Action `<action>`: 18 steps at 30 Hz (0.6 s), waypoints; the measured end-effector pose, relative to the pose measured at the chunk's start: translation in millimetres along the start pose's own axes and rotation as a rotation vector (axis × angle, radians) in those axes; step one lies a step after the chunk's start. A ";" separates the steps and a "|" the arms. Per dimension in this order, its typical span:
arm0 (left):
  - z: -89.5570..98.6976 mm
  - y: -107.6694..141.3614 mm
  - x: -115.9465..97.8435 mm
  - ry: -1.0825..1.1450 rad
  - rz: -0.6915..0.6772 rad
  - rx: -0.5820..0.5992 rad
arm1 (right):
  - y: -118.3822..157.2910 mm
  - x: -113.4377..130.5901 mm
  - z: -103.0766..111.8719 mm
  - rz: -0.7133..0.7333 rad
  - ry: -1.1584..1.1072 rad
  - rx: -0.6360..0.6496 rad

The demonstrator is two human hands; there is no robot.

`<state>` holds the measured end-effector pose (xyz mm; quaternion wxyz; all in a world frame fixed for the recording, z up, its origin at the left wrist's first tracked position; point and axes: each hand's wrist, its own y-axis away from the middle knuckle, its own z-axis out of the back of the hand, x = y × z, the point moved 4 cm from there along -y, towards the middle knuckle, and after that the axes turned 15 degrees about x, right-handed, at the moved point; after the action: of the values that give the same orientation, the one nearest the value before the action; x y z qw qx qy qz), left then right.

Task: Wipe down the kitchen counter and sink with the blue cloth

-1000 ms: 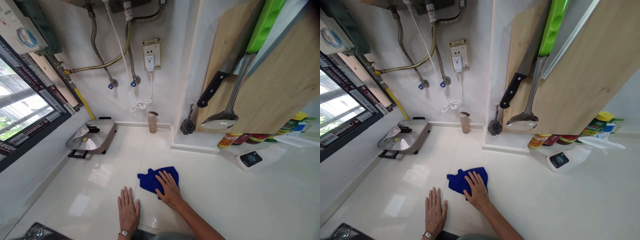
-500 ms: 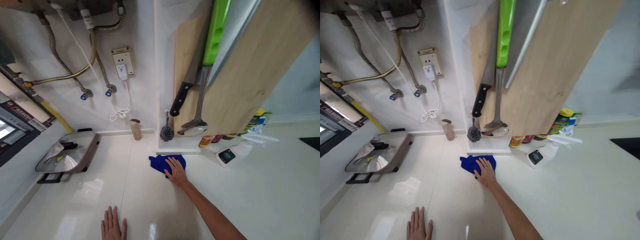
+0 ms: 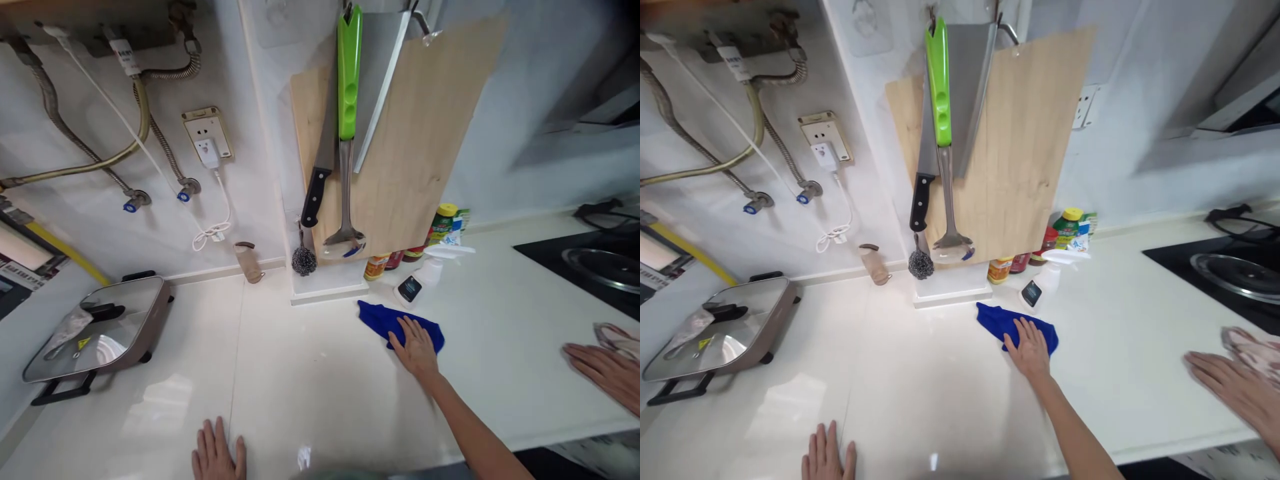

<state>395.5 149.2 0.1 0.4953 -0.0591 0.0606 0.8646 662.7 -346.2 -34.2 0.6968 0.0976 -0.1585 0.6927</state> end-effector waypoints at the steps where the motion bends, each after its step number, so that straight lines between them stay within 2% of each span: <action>1: 2.2 0.2 -1.9 -0.005 -0.001 0.003 | 10.5 -11.4 2.1 -0.032 0.012 -0.004; 5: 6.8 0.1 -7.1 -0.007 0.001 0.032 | 55.3 -47.5 7.4 -0.138 0.052 -0.023; 9: 8.1 -0.3 -10.0 0.004 -0.030 0.013 | 98.5 -54.4 7.8 -0.205 0.071 -0.055; 13: 6.2 -0.9 -9.9 0.012 -0.073 0.003 | 140.3 -28.7 5.5 -0.229 0.103 -0.066; 18: 3.8 0.1 -6.6 0.058 -0.132 0.009 | 186.9 31.8 -2.5 -0.186 0.169 -0.095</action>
<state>398.6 144.2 4.9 0.5496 -0.0858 0.0751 0.8276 476.4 -311.6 -40.9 0.7727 0.0200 -0.1224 0.6225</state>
